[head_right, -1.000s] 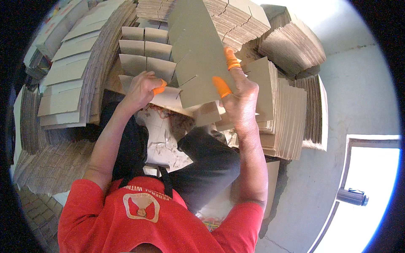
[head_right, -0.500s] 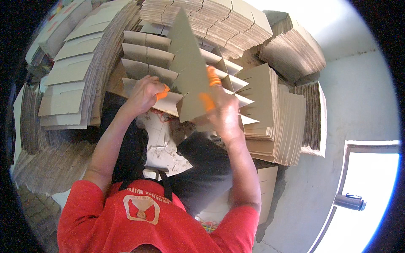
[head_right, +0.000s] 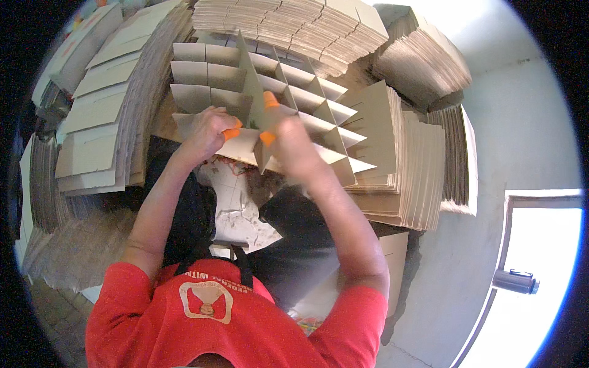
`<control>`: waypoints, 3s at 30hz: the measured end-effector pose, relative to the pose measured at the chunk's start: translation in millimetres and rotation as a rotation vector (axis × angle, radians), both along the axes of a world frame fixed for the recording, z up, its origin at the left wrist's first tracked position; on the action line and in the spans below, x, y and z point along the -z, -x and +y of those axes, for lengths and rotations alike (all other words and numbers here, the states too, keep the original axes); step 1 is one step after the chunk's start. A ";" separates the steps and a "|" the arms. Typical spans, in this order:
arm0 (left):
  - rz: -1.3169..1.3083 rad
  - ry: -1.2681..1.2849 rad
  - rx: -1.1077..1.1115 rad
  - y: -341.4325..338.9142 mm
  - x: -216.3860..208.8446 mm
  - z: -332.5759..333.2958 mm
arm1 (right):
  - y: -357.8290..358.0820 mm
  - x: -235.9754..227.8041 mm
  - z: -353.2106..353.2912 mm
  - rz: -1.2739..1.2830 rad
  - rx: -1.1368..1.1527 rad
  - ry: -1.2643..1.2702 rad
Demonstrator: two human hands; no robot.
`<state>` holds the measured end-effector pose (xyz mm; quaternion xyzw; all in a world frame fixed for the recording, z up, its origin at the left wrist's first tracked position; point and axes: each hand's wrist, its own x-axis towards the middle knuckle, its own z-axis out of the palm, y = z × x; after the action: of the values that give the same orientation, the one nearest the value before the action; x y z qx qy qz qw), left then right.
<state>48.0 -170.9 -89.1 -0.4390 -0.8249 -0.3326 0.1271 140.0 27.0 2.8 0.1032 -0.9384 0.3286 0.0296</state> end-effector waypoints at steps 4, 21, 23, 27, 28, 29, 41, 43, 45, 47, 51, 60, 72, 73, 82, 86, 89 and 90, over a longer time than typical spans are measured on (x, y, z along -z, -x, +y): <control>-0.082 0.041 -0.026 -3.2 -14.4 -0.8 | -16.1 25.5 -6.7 -0.123 -0.072 -0.426; 0.150 0.024 -0.198 -20.9 -31.0 -39.5 | -94.6 57.6 238.5 -0.013 0.877 -0.960; 0.123 0.021 -0.201 -19.5 -28.2 -40.8 | -97.7 58.1 252.7 0.099 0.985 -0.786; 0.185 0.028 -0.232 -13.5 -22.9 -46.7 | -97.6 26.7 237.0 0.294 1.261 -0.527; 0.184 0.023 -0.239 -14.7 -26.9 -46.8 | -97.3 11.6 227.9 0.303 1.341 -0.485; 0.184 0.018 -0.253 -16.1 -30.2 -48.6 | -98.2 -2.7 217.4 0.465 1.290 -0.409; -0.239 -0.270 -0.141 -3.0 -8.6 -60.6 | -43.6 -94.5 -4.2 0.623 0.361 -0.075; -0.179 -0.270 -0.118 -0.4 -4.0 -62.5 | -31.9 -86.9 -20.5 0.540 0.305 0.020; -0.145 -0.269 -0.106 0.9 -1.9 -64.0 | -20.8 -79.6 -30.2 0.487 0.286 0.041; -0.137 -0.269 -0.106 0.1 -2.1 -62.9 | -14.1 -77.7 -39.2 0.482 0.314 -0.007; -0.184 -0.275 -0.137 -2.4 -3.6 -64.4 | -7.0 -79.7 -39.3 0.444 0.306 0.039; -0.131 -0.227 -0.150 3.4 -1.6 -60.3 | -1.4 -63.8 -57.5 0.420 0.279 -0.017; -0.160 -0.238 -0.119 1.6 -3.9 -62.9 | -5.4 -60.7 -59.6 0.473 0.229 -0.017; -0.183 -0.234 -0.123 0.0 -6.1 -63.0 | -5.9 -60.9 -60.3 0.430 0.243 -0.020; -0.151 -0.274 -0.100 6.8 -1.1 -59.0 | 0.6 -61.8 -65.9 0.406 0.241 -0.062; -0.189 -0.238 -0.143 8.4 5.2 -60.5 | 7.5 -54.9 -67.0 0.293 0.230 -0.086; -0.208 -0.245 -0.152 6.0 0.8 -59.6 | 17.1 -44.5 -65.7 0.225 0.226 -0.038; -0.183 -0.245 -0.154 6.1 0.6 -58.6 | 20.9 -37.4 -64.4 0.193 0.206 -0.020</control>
<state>42.0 -229.5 -89.6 -0.3237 -0.8174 -0.4587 0.1291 119.0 -37.4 40.3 0.0377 -0.9400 0.3027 0.1525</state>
